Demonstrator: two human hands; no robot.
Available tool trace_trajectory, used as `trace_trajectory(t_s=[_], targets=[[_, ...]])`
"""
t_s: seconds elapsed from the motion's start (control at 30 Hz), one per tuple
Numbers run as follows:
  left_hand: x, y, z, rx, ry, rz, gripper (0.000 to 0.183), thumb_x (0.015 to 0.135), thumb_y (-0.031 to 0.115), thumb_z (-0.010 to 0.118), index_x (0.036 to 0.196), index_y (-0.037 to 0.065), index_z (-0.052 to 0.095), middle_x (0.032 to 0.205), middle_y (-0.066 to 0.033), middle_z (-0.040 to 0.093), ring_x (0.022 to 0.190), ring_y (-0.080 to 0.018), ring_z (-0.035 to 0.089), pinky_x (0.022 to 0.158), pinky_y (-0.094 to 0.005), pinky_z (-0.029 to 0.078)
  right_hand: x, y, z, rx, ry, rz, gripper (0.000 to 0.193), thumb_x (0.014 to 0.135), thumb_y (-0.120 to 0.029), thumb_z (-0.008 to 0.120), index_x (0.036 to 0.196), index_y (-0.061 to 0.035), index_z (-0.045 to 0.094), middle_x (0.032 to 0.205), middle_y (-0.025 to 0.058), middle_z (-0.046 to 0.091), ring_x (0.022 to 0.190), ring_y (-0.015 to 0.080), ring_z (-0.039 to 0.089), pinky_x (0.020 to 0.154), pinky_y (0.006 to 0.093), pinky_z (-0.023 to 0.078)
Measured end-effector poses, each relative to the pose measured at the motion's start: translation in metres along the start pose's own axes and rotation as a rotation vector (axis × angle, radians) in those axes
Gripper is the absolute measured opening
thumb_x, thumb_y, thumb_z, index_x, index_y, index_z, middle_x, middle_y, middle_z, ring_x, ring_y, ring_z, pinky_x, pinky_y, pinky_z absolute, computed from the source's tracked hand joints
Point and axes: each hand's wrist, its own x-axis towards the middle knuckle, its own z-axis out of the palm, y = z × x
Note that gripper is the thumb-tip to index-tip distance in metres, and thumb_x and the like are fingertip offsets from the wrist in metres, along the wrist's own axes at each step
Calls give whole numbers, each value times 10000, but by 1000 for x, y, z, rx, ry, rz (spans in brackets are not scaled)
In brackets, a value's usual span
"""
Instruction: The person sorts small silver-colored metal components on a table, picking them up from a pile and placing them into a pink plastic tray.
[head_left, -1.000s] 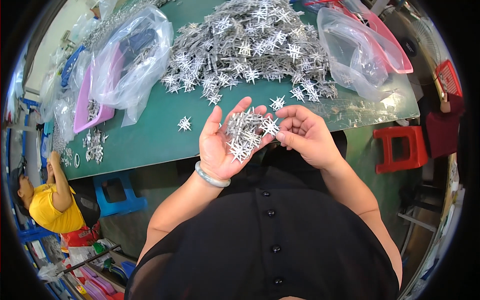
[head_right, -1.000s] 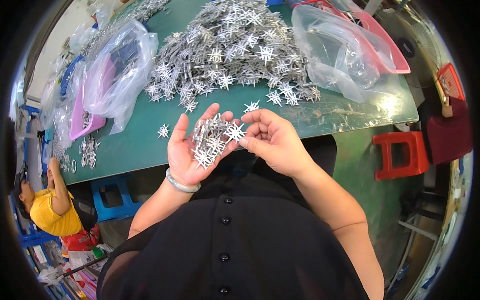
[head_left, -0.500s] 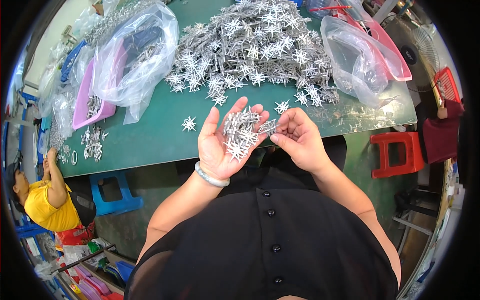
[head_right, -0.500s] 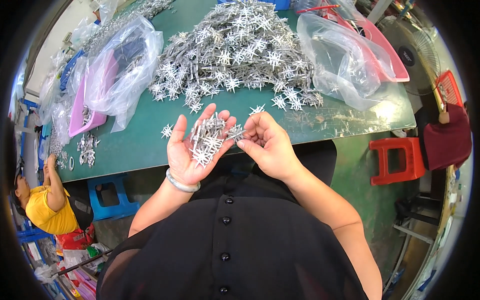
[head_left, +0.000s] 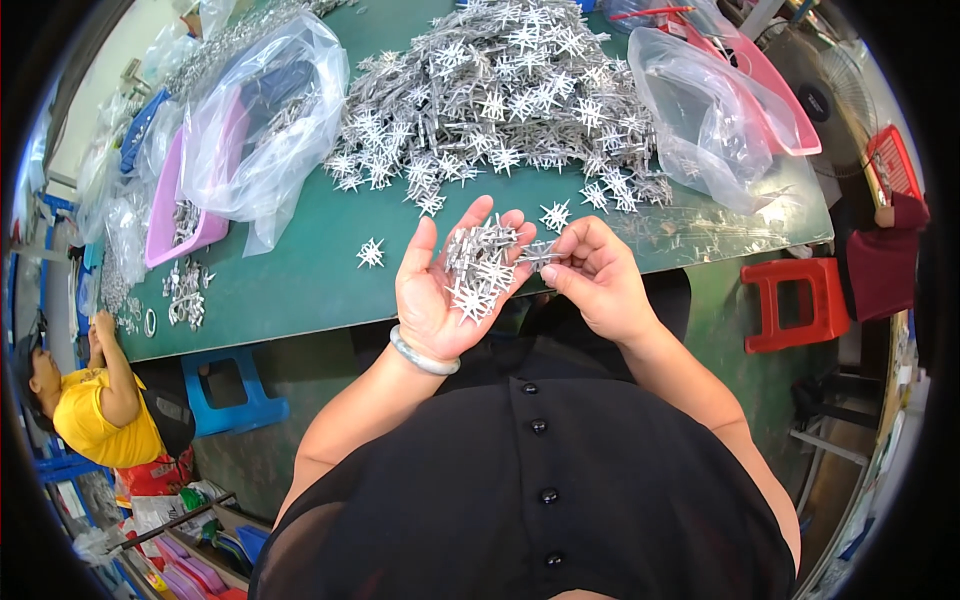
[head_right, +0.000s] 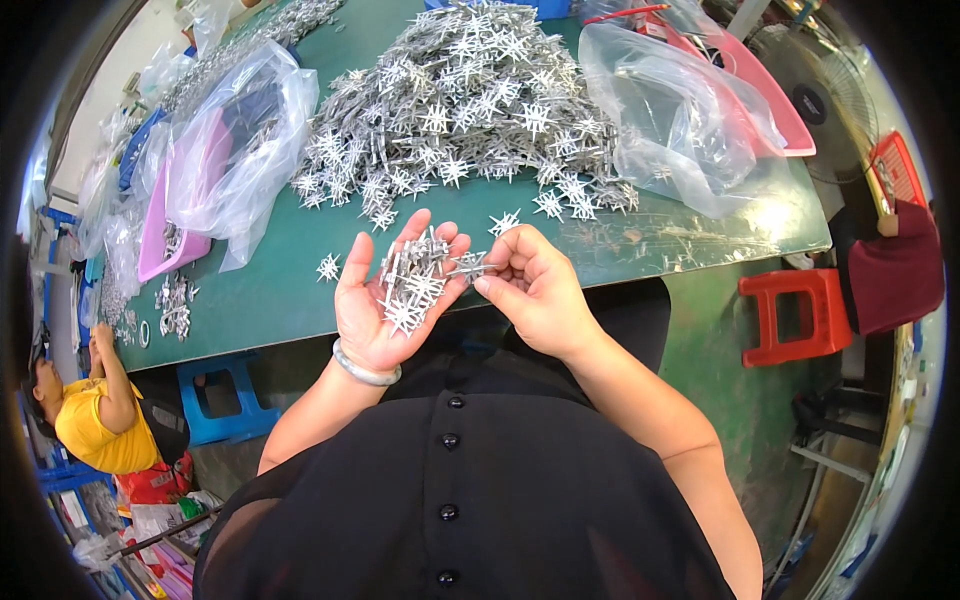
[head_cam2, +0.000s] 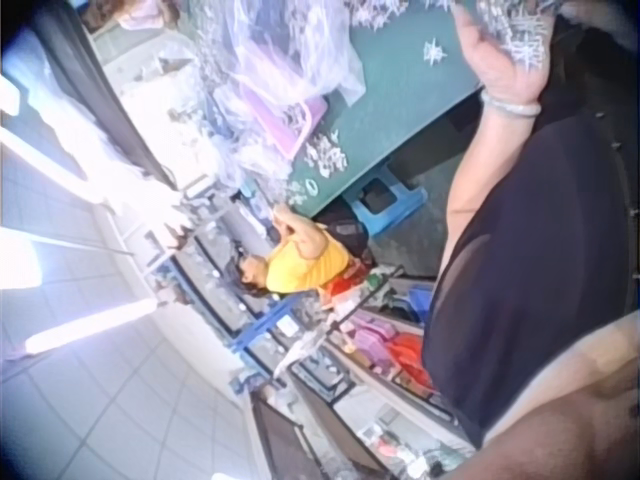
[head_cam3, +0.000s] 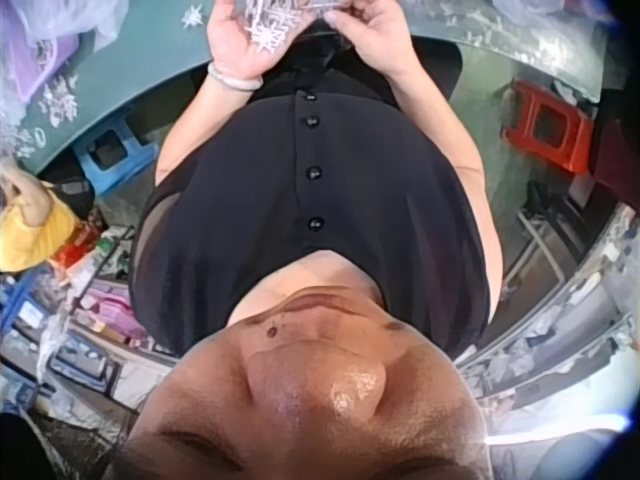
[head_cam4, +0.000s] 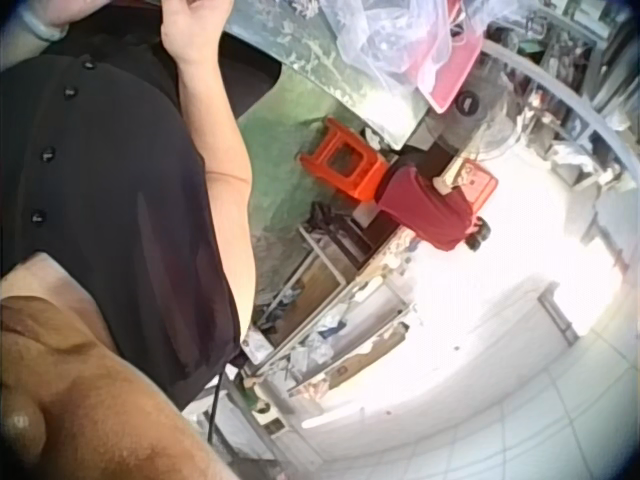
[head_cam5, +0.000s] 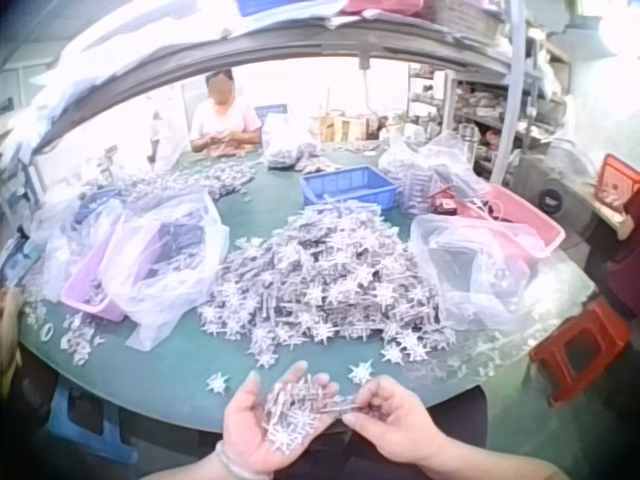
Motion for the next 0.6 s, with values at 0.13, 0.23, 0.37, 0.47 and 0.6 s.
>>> trace_trajectory(t_s=[0.13,0.23,0.37,0.47,0.6], targets=[[3,-3,0,-13,-7,-5,553,923,440,353,1325,62,371,1321,-214,409,1269,-371,335,1004,-554,324,-3,3,0,-62,33,-62,207,816,62,554,984,-36,483,865,2,540,776,42,507,686,199,434],[4,-3,-4,3,-63,-26,554,924,444,347,1327,65,369,1326,-213,403,1270,-372,333,991,-552,342,-3,-2,3,-179,35,-165,250,820,53,546,1052,-36,513,896,15,567,778,53,525,678,207,440],[5,-6,1,19,-20,-6,535,922,449,365,1293,66,404,1287,-206,436,1235,-369,378,964,-530,382,-3,-1,3,-217,67,-222,229,820,44,549,1039,-25,548,930,40,594,784,82,552,685,224,451],[6,-8,5,60,27,24,520,919,455,385,1255,63,442,1247,-201,470,1199,-365,423,951,-508,409,-4,8,-3,-256,66,-235,186,818,40,560,996,-13,559,910,39,589,782,94,558,693,235,458],[5,-7,3,46,6,17,523,916,457,389,1248,57,448,1241,-204,474,1202,-364,421,989,-511,369,-4,9,-4,-271,72,-234,158,813,41,571,963,-7,560,889,38,584,781,96,559,694,238,460]])
